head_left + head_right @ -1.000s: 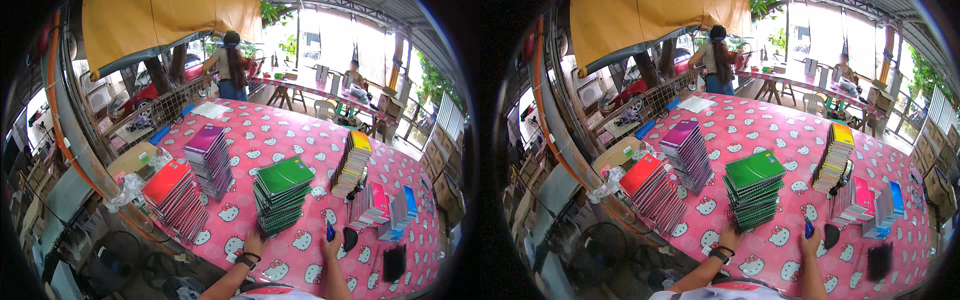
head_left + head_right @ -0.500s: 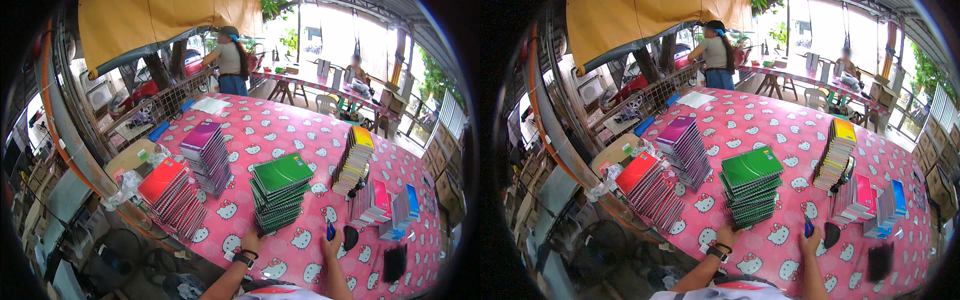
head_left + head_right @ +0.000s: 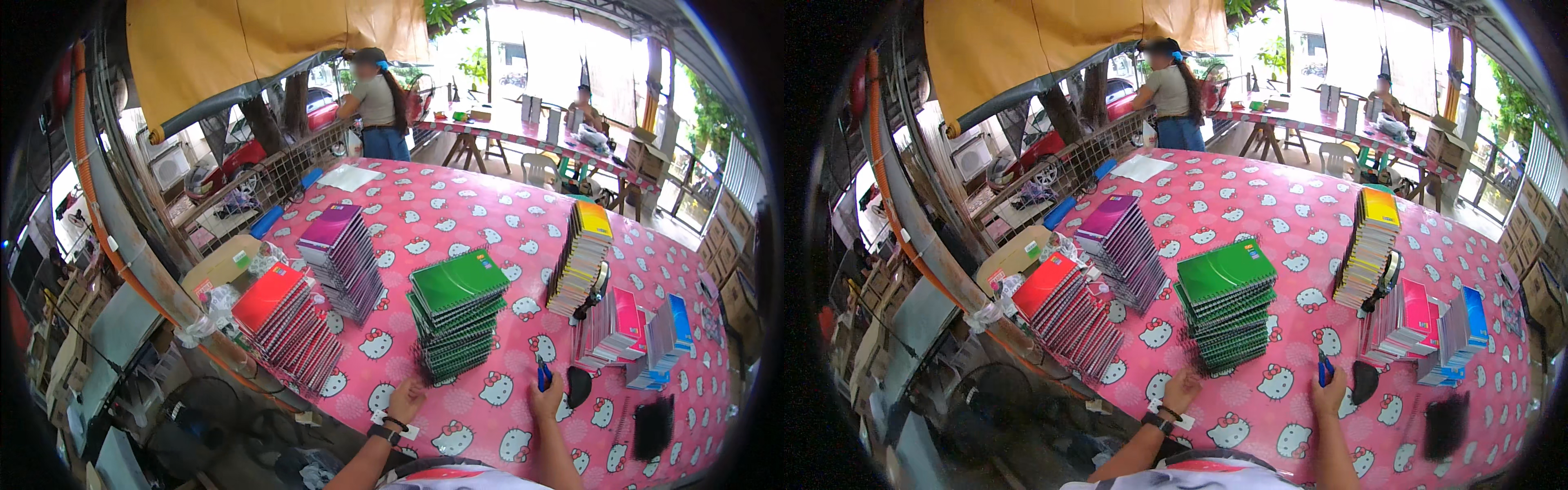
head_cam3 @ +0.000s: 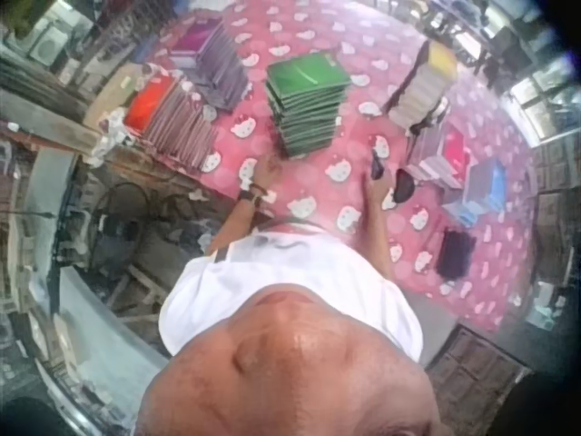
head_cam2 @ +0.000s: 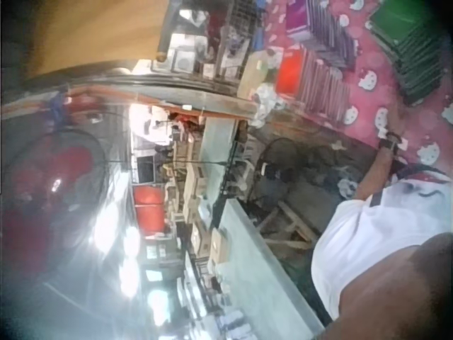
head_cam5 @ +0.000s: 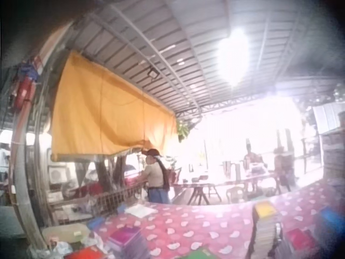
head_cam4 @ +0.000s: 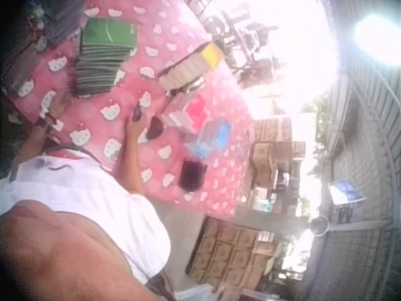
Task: The person uses blue shears to trim excess spiral binding material from a stack of green notebooks. The person handles one stack at a time on a table, aligning the notebooks and then cutting the plastic coil ends.
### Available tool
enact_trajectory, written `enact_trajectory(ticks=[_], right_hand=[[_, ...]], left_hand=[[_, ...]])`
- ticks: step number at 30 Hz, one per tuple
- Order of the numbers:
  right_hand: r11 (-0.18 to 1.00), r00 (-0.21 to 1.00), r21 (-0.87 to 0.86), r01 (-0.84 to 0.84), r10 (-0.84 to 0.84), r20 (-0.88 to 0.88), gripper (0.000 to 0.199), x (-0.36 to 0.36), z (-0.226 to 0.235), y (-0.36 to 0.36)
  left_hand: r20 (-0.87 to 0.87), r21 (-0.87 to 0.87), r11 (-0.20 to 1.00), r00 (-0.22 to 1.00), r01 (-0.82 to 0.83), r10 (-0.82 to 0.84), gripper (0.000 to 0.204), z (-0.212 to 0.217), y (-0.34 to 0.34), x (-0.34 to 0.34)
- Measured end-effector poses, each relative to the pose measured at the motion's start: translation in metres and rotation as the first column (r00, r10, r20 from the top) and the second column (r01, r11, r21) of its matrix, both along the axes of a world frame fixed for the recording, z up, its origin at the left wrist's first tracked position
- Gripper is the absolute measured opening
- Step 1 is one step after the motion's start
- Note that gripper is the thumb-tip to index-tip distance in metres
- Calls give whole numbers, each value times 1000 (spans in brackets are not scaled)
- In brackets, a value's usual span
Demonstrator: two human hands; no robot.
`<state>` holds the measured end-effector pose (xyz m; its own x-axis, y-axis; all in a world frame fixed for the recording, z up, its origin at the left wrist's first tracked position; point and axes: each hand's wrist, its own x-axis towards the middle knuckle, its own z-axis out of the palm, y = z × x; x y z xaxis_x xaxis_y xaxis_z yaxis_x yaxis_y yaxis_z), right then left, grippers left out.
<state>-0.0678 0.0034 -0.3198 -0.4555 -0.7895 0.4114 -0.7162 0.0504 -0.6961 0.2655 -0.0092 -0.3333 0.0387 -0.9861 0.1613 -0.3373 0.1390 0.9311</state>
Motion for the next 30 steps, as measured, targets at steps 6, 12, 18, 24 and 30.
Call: enact_trajectory(ticks=[6, 12, 18, 24, 30], right_hand=[[1000, 999, 9, -3, 3, 47, 31, 6, 9, -1], [998, 990, -55, -2, -5, -137, 38, 5, 1, 1], [988, 958, 135, 78, -37, -284, 57, 13, 5, 2], [974, 936, 198, 115, -39, -350, 63, 8, 8, 1], [971, 932, 213, 111, -27, -362, 63, 14, 6, 1]], left_hand=[[18, -22, 1000, 1000, 5, -5, 33, -8, -6, 4], [-22, 1, 1000, 1000, 7, -7, 29, -11, -5, 1], [-72, 45, 999, 997, -1, 4, 22, -13, -4, 4], [5, -601, 774, 967, -200, 253, 18, 70, -4, 18], [-152, -687, 644, 934, -335, 323, 53, 247, -40, 72]])
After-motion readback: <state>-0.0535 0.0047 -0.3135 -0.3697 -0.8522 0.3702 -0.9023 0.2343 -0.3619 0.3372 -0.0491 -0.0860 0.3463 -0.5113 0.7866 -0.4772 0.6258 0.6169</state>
